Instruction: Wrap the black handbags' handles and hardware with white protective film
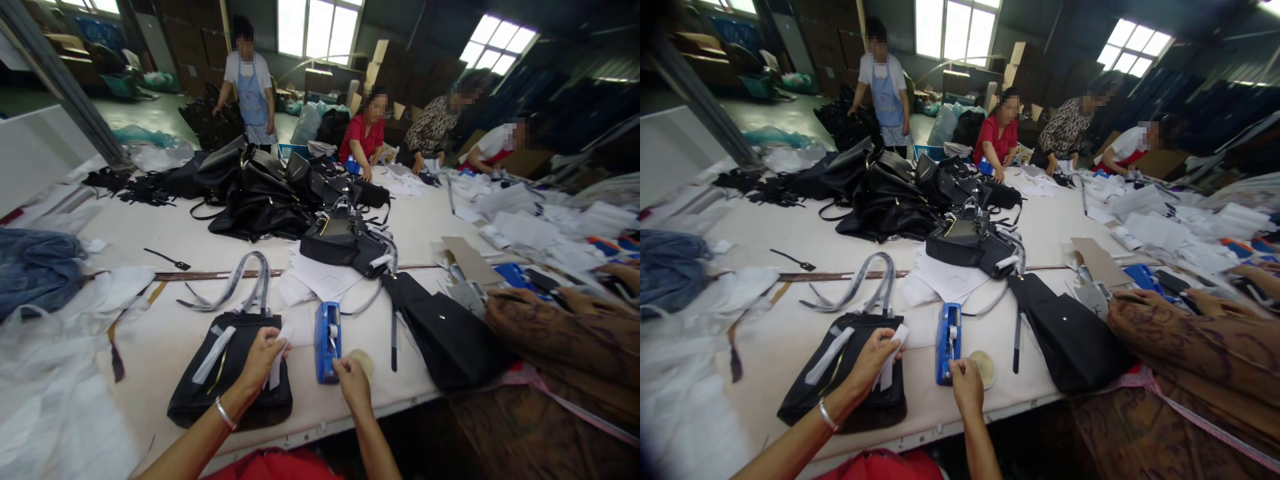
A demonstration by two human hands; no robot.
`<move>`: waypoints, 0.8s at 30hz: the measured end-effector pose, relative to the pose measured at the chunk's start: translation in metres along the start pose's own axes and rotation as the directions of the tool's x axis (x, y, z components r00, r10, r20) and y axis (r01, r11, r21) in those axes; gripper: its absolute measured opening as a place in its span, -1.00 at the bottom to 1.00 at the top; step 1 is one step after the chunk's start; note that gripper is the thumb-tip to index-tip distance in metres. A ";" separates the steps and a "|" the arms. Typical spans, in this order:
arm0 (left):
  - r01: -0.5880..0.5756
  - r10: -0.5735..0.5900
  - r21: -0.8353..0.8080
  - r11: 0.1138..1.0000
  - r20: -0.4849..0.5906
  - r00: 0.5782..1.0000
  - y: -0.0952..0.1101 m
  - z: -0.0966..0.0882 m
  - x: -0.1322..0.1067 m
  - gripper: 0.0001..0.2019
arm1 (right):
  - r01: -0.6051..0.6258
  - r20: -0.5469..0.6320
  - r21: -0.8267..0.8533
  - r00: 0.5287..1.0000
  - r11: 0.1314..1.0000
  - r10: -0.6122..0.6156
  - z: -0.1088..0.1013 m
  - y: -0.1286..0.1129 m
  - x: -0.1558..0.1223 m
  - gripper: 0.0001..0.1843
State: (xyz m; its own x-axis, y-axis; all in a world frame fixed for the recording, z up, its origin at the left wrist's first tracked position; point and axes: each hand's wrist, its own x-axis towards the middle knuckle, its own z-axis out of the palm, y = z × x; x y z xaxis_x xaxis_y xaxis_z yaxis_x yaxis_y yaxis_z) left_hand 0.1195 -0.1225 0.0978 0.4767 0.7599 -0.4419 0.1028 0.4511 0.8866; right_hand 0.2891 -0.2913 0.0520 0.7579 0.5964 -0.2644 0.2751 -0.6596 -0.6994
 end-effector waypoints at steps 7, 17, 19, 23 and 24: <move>0.011 -0.011 -0.026 1.000 -0.016 1.000 0.002 -0.002 -0.001 -0.60 | -0.069 0.063 0.330 0.997 0.941 0.051 -0.008 -0.007 -0.024 -0.60; 0.037 -0.038 -0.067 0.997 -0.011 0.999 0.000 -0.002 0.004 -0.61 | -0.382 0.267 0.579 0.923 0.720 0.276 0.012 0.015 -0.029 -0.48; 0.043 -0.043 -0.069 0.997 -0.001 0.999 -0.001 -0.002 0.005 -0.63 | -0.359 0.251 0.558 0.932 0.749 0.259 0.012 0.017 -0.028 -0.49; 0.044 -0.043 -0.077 0.996 0.017 0.999 0.001 -0.001 0.004 -0.65 | -0.215 0.159 0.464 0.975 0.859 0.158 0.003 0.012 -0.028 -0.50; 0.046 -0.045 -0.083 0.996 0.014 0.999 0.002 -0.001 0.004 -0.64 | -0.191 0.149 0.448 0.979 0.874 0.138 0.001 0.010 -0.029 -0.49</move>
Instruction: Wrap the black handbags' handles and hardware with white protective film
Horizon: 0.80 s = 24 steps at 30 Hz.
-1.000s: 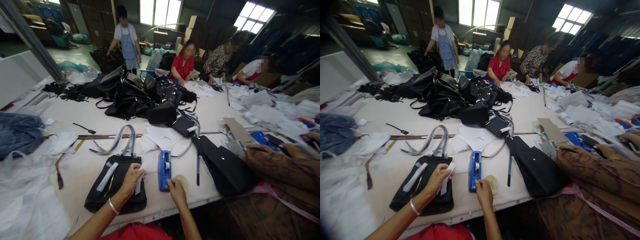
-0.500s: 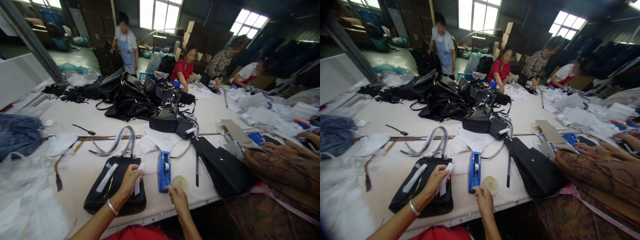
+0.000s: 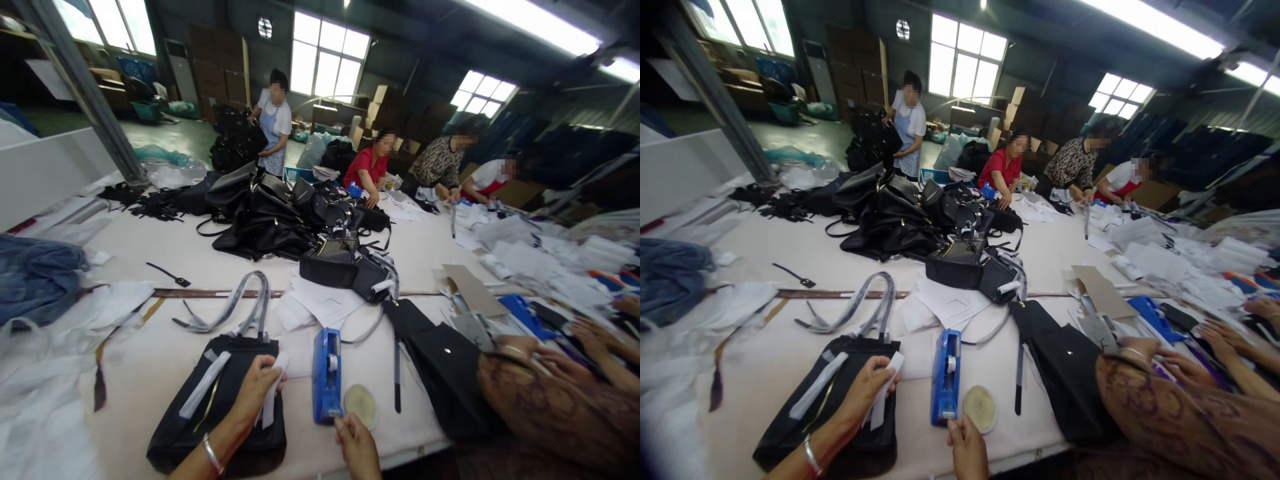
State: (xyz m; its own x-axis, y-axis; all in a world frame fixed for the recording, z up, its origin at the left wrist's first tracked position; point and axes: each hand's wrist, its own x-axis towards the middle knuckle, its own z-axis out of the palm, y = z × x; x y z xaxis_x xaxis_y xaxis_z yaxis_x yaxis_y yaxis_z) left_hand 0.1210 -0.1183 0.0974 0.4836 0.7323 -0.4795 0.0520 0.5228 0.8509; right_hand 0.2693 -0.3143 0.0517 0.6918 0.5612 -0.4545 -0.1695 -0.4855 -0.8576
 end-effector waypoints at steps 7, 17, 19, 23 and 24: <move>0.016 -0.017 -0.026 1.000 -0.007 1.000 -0.004 -0.004 0.003 -0.63 | 0.009 0.012 0.063 1.000 0.998 -0.010 0.007 -0.011 -0.008 -0.51; 0.007 -0.007 -0.056 0.998 0.000 1.000 -0.003 -0.005 0.001 -0.64 | 0.217 0.086 -0.139 0.975 0.966 -0.207 0.011 -0.045 -0.024 -0.74; 0.009 -0.008 -0.069 0.998 0.009 1.000 -0.004 -0.005 0.003 -0.65 | 0.285 0.165 -0.131 0.951 0.950 -0.263 0.025 -0.055 -0.023 -0.72; -0.028 0.029 -0.057 0.998 0.016 0.999 -0.006 -0.004 0.004 -0.66 | 0.357 0.283 -0.098 0.905 0.929 -0.318 0.058 -0.083 -0.005 -0.70; -0.046 0.047 -0.047 0.998 0.026 0.999 -0.006 -0.004 0.004 -0.66 | 0.389 0.322 -0.087 0.882 0.917 -0.344 0.064 -0.092 0.001 -0.70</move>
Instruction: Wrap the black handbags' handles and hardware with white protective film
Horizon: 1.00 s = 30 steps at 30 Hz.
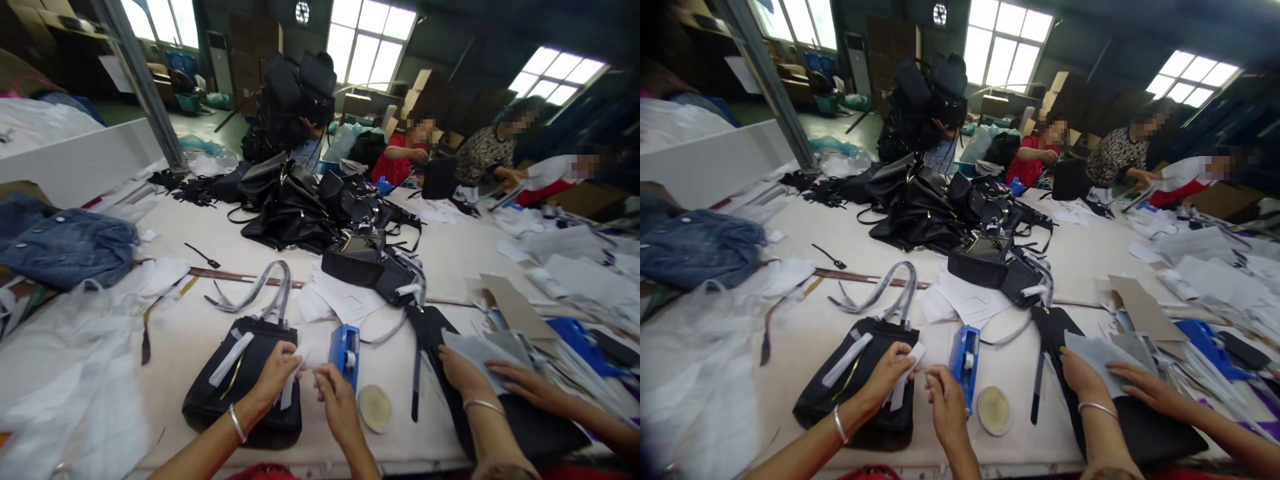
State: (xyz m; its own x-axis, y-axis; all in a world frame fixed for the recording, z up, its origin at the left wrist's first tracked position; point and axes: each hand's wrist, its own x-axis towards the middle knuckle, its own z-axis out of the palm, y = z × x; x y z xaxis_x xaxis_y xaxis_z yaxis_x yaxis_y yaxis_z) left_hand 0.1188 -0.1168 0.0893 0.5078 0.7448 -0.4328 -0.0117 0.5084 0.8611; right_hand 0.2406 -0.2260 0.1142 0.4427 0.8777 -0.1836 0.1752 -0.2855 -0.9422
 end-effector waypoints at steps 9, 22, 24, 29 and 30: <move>-0.073 0.073 -0.001 0.997 0.033 0.997 0.001 -0.001 -0.001 -0.70 | 0.323 0.224 -0.293 0.938 0.900 -0.263 -0.002 -0.021 0.057 -0.79; 0.221 -0.128 -0.328 0.918 0.282 0.951 0.022 -0.006 0.001 -0.77 | -0.115 0.101 0.472 0.992 0.874 0.076 0.032 0.031 0.063 -0.67; 0.280 -0.157 -0.376 0.883 0.327 0.932 0.021 -0.008 0.004 -0.78 | -0.180 0.148 0.541 0.982 0.822 0.118 0.039 0.038 0.061 -0.65; 0.239 -0.151 -0.353 0.905 0.260 0.954 0.014 -0.007 0.008 -0.76 | -0.204 0.122 0.452 0.978 0.869 0.167 0.026 0.040 0.063 -0.57; 0.204 -0.130 -0.313 0.928 0.240 0.962 0.012 -0.005 0.008 -0.75 | -0.200 0.108 0.429 0.980 0.881 0.169 0.022 0.037 0.064 -0.54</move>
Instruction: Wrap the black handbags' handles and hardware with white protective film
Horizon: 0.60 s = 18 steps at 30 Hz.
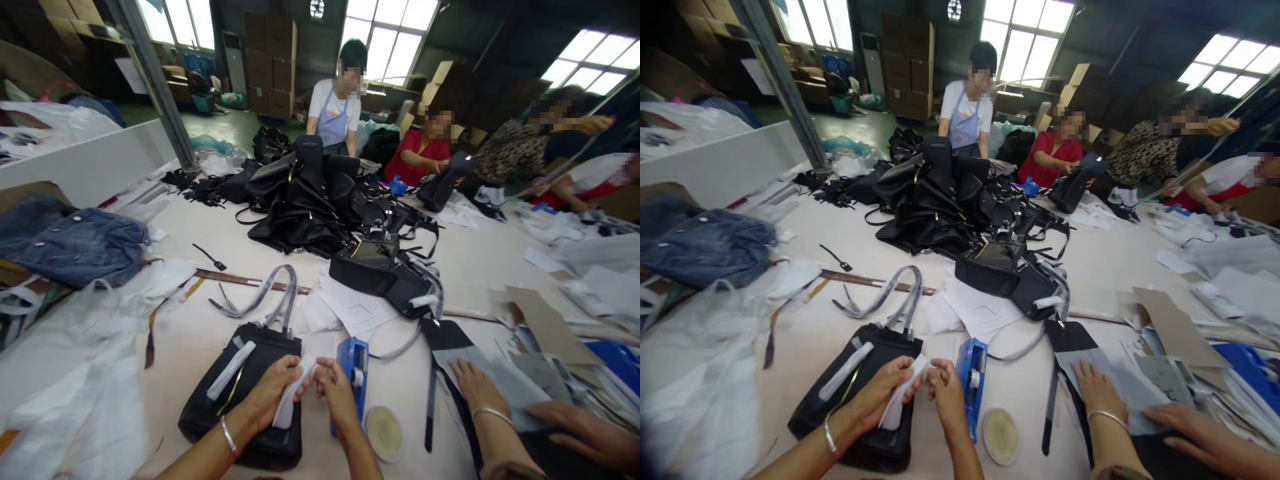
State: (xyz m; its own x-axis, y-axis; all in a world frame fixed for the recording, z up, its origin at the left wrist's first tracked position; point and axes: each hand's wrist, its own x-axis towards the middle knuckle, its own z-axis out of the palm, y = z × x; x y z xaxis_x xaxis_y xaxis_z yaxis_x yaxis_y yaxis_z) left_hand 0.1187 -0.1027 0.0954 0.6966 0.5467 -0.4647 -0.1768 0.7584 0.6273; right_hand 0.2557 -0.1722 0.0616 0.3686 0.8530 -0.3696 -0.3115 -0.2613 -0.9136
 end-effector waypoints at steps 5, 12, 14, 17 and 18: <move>-0.211 0.229 0.376 0.902 -0.003 0.973 -0.011 0.011 0.004 -0.76 | 0.045 0.088 -0.228 0.996 0.973 -0.026 0.002 -0.022 0.002 -0.64; -0.122 0.192 0.438 0.890 -0.119 0.974 -0.013 0.013 -0.003 -0.59 | 0.140 0.096 -0.325 0.989 0.935 -0.115 0.003 -0.029 0.005 -0.71; -0.028 0.055 0.365 0.931 -0.066 0.996 -0.011 0.011 -0.012 -0.55 | 0.127 0.065 -0.283 0.991 0.951 -0.113 0.001 -0.028 0.006 -0.69; 0.019 -0.033 0.304 0.952 0.041 0.999 -0.007 0.006 -0.027 -0.55 | 0.104 -0.029 -0.194 0.993 0.976 -0.112 0.002 -0.021 0.005 -0.62; 0.021 -0.036 0.282 0.959 0.050 0.998 -0.007 0.004 -0.030 -0.56 | 0.100 -0.062 -0.151 0.992 0.984 -0.111 0.004 -0.017 0.003 -0.58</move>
State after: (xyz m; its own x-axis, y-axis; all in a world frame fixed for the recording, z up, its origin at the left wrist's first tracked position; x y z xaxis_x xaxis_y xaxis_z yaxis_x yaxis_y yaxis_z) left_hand 0.1019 -0.1258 0.1077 0.7363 0.5004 -0.4554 0.0407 0.6391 0.7681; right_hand 0.2589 -0.1634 0.0770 0.4545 0.8469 -0.2761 -0.1376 -0.2395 -0.9611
